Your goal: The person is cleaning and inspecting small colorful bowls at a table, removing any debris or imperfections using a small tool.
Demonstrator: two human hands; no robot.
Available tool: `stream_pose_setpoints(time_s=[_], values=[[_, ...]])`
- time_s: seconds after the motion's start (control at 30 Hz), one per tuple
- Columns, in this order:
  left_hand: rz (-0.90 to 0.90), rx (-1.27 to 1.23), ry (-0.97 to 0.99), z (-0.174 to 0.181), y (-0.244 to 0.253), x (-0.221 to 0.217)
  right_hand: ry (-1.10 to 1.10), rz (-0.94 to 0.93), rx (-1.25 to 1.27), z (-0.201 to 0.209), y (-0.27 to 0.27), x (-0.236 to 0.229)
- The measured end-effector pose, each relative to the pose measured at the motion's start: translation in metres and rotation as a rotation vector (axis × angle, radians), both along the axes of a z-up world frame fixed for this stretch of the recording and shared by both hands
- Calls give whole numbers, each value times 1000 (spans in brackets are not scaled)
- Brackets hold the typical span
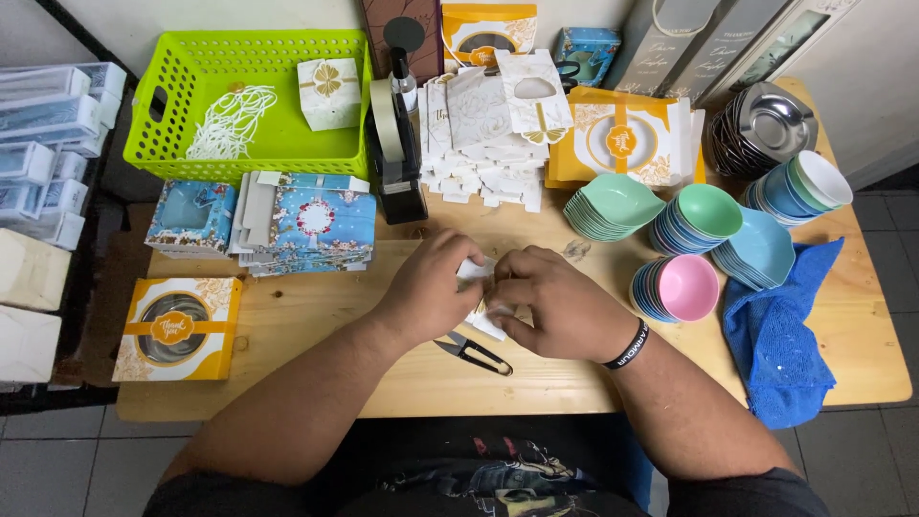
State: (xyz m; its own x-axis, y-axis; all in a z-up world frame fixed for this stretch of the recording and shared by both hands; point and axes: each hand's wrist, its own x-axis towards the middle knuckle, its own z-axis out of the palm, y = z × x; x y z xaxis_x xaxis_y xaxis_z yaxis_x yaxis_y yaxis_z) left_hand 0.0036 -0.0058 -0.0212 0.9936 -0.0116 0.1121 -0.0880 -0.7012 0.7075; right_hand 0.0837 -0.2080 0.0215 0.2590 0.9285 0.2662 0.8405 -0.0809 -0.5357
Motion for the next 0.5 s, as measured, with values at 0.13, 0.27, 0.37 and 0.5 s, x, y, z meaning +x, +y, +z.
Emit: stream_pose_setpoints(time_s=[0.13,0.27,0.37,0.5], values=[[22,-43,27,8,-1,-1,18,-91,-108,-3,-1,-4],[102,-194,218,12,-1,-1,10,-108,-198,-7,2,-9],[129,-262,131,17,-3,-3,-45,-121,-140,-8,4,-4],[240,-429,265,16,-3,-3,-204,-104,67,-8,3,2]])
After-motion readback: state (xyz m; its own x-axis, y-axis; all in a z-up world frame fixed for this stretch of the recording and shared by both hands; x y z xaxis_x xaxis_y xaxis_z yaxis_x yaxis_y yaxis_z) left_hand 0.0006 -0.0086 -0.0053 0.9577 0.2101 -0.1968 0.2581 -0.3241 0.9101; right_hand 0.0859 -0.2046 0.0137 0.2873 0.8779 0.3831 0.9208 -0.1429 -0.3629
